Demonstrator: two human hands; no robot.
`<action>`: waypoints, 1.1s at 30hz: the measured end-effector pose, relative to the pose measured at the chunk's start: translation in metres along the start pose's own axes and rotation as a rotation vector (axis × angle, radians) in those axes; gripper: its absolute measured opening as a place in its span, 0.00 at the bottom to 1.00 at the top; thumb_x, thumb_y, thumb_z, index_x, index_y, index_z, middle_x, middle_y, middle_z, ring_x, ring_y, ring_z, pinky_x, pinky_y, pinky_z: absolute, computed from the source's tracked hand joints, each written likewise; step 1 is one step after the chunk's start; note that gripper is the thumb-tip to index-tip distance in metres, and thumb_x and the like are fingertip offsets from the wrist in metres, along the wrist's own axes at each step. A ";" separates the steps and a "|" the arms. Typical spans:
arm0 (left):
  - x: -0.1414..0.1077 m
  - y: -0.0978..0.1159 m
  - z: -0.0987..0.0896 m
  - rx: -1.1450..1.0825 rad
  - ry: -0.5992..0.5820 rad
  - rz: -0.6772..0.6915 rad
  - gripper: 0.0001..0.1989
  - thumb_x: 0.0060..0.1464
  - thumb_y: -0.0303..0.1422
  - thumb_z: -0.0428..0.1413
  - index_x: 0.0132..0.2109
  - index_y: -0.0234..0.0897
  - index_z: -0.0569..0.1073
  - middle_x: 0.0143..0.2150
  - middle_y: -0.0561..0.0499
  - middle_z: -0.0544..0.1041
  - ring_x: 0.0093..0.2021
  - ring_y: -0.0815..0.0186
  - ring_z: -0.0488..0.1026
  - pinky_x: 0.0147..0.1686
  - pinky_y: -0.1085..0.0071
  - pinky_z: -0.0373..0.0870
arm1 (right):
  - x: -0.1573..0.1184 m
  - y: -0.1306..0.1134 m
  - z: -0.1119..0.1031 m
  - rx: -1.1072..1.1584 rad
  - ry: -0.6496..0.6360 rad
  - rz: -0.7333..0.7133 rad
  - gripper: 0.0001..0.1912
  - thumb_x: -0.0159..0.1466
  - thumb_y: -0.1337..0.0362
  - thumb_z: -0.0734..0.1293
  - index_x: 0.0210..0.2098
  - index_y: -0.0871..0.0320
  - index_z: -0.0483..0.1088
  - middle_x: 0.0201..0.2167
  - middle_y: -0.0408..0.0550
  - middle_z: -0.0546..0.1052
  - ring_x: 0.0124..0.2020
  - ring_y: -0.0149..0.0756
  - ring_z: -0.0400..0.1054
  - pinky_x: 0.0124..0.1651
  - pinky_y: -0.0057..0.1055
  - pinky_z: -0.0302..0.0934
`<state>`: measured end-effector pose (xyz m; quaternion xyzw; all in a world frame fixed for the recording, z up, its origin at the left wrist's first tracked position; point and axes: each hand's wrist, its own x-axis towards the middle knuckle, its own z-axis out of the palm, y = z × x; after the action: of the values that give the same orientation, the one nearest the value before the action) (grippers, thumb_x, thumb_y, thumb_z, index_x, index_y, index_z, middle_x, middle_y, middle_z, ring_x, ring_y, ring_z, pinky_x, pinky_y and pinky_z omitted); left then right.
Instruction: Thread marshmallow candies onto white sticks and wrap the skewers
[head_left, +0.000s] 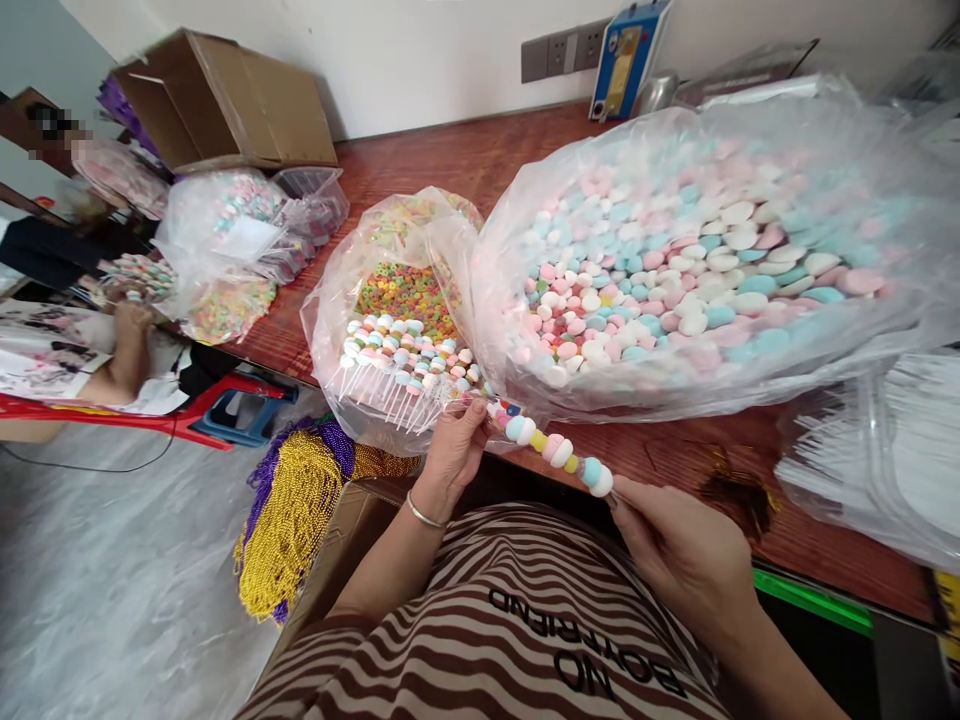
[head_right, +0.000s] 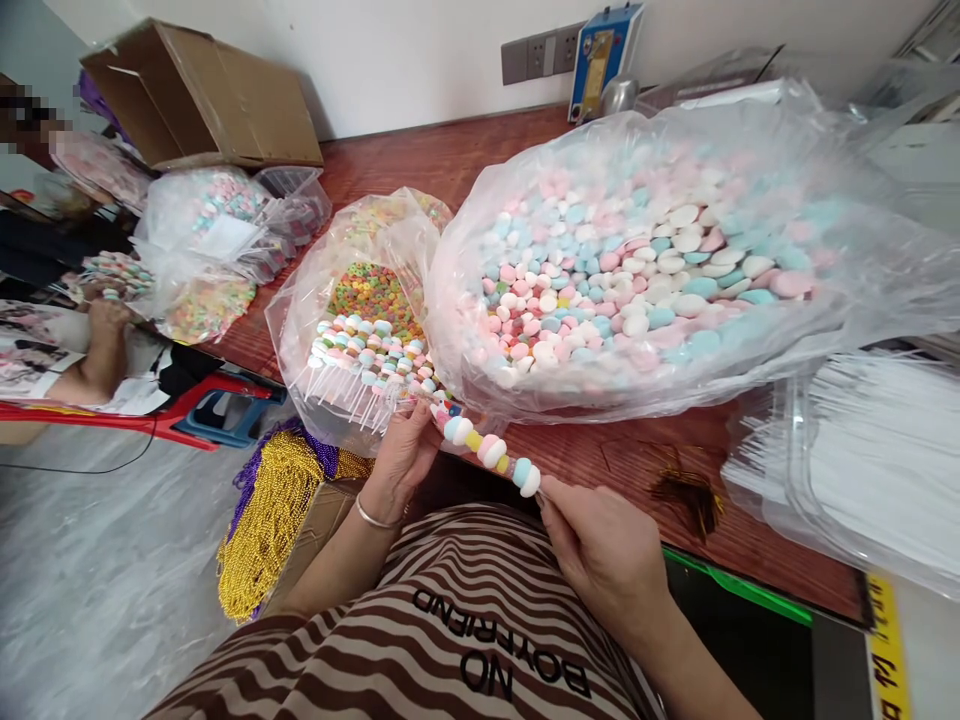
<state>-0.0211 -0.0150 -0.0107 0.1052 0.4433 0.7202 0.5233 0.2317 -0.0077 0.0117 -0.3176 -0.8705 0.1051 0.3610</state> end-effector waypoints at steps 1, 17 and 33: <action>0.000 0.000 0.001 0.018 -0.006 0.007 0.22 0.31 0.41 0.77 0.28 0.33 0.76 0.25 0.55 0.75 0.26 0.73 0.71 0.28 0.77 0.70 | -0.001 0.002 0.001 -0.050 0.015 -0.060 0.08 0.71 0.68 0.64 0.45 0.60 0.75 0.21 0.43 0.75 0.21 0.33 0.67 0.29 0.32 0.57; 0.000 0.002 0.007 -0.082 -0.004 0.062 0.21 0.34 0.40 0.77 0.29 0.36 0.74 0.27 0.57 0.76 0.26 0.74 0.72 0.29 0.77 0.72 | -0.012 -0.003 0.007 0.837 -0.239 0.726 0.20 0.73 0.51 0.61 0.41 0.59 0.78 0.18 0.39 0.62 0.19 0.30 0.57 0.21 0.27 0.52; 0.000 -0.001 0.004 0.023 0.029 0.096 0.22 0.33 0.42 0.76 0.27 0.35 0.75 0.25 0.56 0.75 0.25 0.73 0.71 0.27 0.76 0.69 | -0.004 -0.002 0.002 -0.010 -0.025 -0.038 0.09 0.71 0.69 0.64 0.47 0.62 0.75 0.23 0.43 0.75 0.21 0.32 0.66 0.31 0.32 0.58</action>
<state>-0.0179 -0.0127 -0.0092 0.1218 0.4534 0.7408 0.4804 0.2318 -0.0114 0.0085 -0.3016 -0.8812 0.0981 0.3504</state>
